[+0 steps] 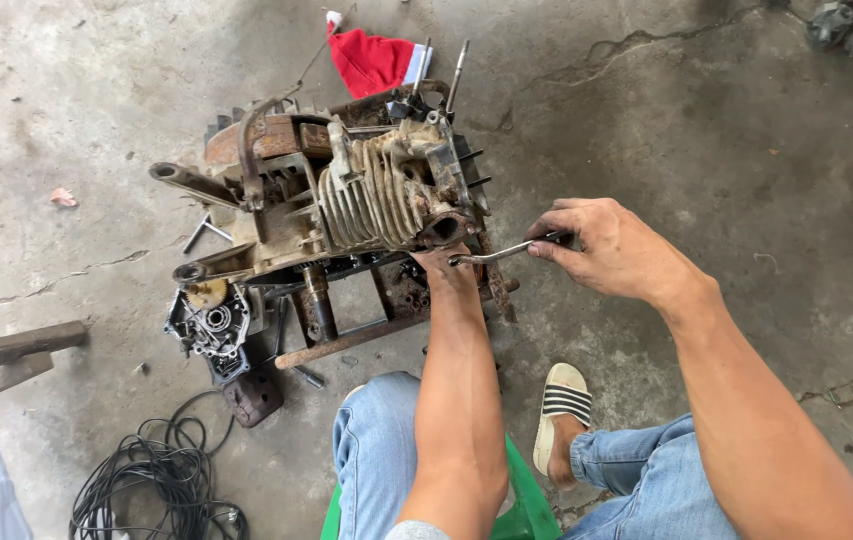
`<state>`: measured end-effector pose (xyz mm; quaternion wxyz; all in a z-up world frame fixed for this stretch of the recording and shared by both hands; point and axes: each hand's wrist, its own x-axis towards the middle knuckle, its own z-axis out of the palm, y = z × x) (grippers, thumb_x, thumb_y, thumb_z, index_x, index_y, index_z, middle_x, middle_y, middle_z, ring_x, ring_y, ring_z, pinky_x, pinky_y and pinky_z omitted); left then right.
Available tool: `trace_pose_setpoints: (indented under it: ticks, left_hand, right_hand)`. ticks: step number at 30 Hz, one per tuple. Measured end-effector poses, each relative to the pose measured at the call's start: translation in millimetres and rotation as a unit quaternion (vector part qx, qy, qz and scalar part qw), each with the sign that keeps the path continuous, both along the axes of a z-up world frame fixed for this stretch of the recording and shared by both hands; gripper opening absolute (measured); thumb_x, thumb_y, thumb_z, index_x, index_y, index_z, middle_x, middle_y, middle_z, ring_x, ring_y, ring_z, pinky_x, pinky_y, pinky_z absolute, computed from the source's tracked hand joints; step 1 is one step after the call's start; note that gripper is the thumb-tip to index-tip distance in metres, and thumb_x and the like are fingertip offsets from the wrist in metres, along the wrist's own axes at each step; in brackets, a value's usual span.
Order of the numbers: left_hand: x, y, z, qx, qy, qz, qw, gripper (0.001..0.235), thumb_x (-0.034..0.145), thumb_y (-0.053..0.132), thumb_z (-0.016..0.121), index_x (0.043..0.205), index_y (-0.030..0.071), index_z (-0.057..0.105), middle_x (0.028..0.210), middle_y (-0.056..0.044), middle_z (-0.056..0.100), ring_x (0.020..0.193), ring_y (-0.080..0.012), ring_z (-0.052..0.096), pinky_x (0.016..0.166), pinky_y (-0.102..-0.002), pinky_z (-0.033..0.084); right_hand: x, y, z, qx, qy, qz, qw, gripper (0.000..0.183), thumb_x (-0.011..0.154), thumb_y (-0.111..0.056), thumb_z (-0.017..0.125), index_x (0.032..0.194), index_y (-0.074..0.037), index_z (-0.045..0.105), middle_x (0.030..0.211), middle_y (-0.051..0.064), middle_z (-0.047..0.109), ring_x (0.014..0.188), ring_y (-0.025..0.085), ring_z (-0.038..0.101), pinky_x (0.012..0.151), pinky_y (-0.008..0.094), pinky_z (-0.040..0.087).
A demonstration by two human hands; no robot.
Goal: The person selects a wrench from a tool basket and uses it to loosen and remove bolts from a disassembled engine block mounted on a stand. The person then removes a metal component from the engine assembly.
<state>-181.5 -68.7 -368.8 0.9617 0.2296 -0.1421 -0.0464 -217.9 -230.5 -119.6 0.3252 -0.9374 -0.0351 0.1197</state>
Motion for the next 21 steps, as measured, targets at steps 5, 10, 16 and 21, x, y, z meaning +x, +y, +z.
trace_pose_setpoints:
  ticks: [5, 10, 16, 21]
  left_hand:
    - [-9.4, 8.3, 7.3, -0.022, -0.028, -0.030, 0.999, 0.055, 0.110, 0.036, 0.046, 0.159, 0.018, 0.029, 0.158, -0.012, 0.039, 0.137, -0.0160, 0.044, 0.115, -0.031, 0.044]
    - [-29.1, 22.7, -6.2, -0.032, -0.045, -0.054, 0.997, 0.059, 0.111, 0.039, 0.045, 0.163, 0.020, 0.026, 0.163, -0.013, 0.036, 0.142, -0.0154, 0.042, 0.120, -0.030, 0.043]
    - [-27.2, 55.0, 126.5, 0.242, 0.392, -0.005, 0.888, 0.019, 0.092, 0.001, 0.068, 0.110, -0.004, 0.064, 0.092, -0.022, 0.074, 0.082, -0.0357, 0.077, 0.072, -0.046, 0.063]
    - [-40.6, 77.2, 179.9, 0.489, 0.245, -0.050, 0.836, 0.034, 0.086, 0.013, 0.080, 0.117, 0.003, 0.073, 0.100, -0.015, 0.077, 0.085, -0.0238, 0.076, 0.074, -0.032, 0.060]
  right_hand:
    - [3.7, -12.1, -14.2, -0.039, -0.031, 0.005, 0.999, 0.020, 0.095, -0.026, 0.070, 0.090, -0.007, 0.072, 0.082, 0.014, 0.068, 0.080, 0.035, 0.070, 0.071, 0.047, 0.057]
    - [-1.5, -14.5, -25.2, -0.044, -0.034, 0.004, 0.998, 0.018, 0.095, -0.027, 0.069, 0.091, -0.010, 0.072, 0.085, 0.011, 0.069, 0.082, 0.034, 0.070, 0.072, 0.048, 0.056]
    - [-22.4, -5.2, -42.6, -0.001, -0.091, -0.007, 0.996, 0.012, 0.095, -0.020, 0.069, 0.095, -0.008, 0.071, 0.084, 0.014, 0.066, 0.085, 0.038, 0.069, 0.073, 0.049, 0.056]
    - [-30.8, -3.6, -71.1, 0.051, -0.177, -0.004, 0.983, 0.011, 0.093, -0.018, 0.073, 0.096, -0.007, 0.073, 0.082, 0.015, 0.070, 0.090, 0.038, 0.071, 0.080, 0.045, 0.059]
